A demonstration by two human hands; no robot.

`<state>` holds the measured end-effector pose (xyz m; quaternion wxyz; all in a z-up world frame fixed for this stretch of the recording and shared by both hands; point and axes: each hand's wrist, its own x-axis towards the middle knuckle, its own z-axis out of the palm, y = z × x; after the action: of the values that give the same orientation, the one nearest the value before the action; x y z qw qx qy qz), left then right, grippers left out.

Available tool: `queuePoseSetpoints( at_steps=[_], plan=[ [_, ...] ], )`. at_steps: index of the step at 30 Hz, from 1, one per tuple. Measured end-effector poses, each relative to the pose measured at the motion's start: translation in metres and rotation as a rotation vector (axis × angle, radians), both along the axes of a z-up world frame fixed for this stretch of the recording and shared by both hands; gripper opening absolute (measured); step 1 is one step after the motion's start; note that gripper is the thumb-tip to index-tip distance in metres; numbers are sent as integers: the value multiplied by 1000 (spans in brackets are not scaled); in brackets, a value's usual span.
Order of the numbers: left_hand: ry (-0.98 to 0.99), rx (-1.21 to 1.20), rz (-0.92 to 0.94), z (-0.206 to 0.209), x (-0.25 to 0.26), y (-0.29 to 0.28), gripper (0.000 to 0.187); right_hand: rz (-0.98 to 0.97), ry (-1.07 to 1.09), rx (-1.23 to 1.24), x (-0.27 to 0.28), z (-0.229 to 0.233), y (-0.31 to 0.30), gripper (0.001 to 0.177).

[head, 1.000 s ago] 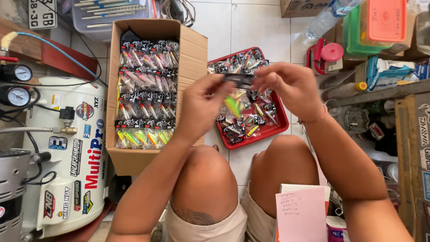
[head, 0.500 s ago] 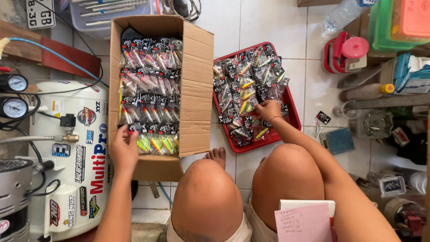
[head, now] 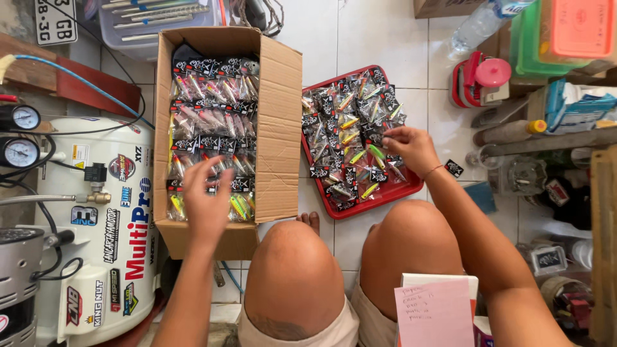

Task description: The person sorts packaged fishing lures from a red tray into a cardboard box and writes on a notepad.

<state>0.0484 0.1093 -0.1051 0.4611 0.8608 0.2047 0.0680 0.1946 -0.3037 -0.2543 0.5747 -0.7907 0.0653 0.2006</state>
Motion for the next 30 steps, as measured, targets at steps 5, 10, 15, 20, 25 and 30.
queuePoseSetpoints(
  at_steps=[5, 10, 15, 20, 25, 30],
  plan=[
    [-201, -191, -416, 55, 46, -81, 35, 85, -143, 140, -12, 154, 36, 23],
    [-204, -517, -381, 94, 71, -142, 24, 155, -352, 188, -35, 255, 57, 16],
    [-420, -545, -419, 118, 67, -147, 14, 151, -414, 275, -45, 285, 64, 14],
    [-497, -546, -442, 119, 53, -153, 11, 224, -535, 153, -56, 278, 66, 4],
    [-516, -589, -434, 125, 52, -143, 12, 303, -620, 79, -50, 277, 71, 8],
    [-429, -585, -356, 112, 54, -134, 18, 309, -564, 71, -29, 243, 69, 6]
  ],
)
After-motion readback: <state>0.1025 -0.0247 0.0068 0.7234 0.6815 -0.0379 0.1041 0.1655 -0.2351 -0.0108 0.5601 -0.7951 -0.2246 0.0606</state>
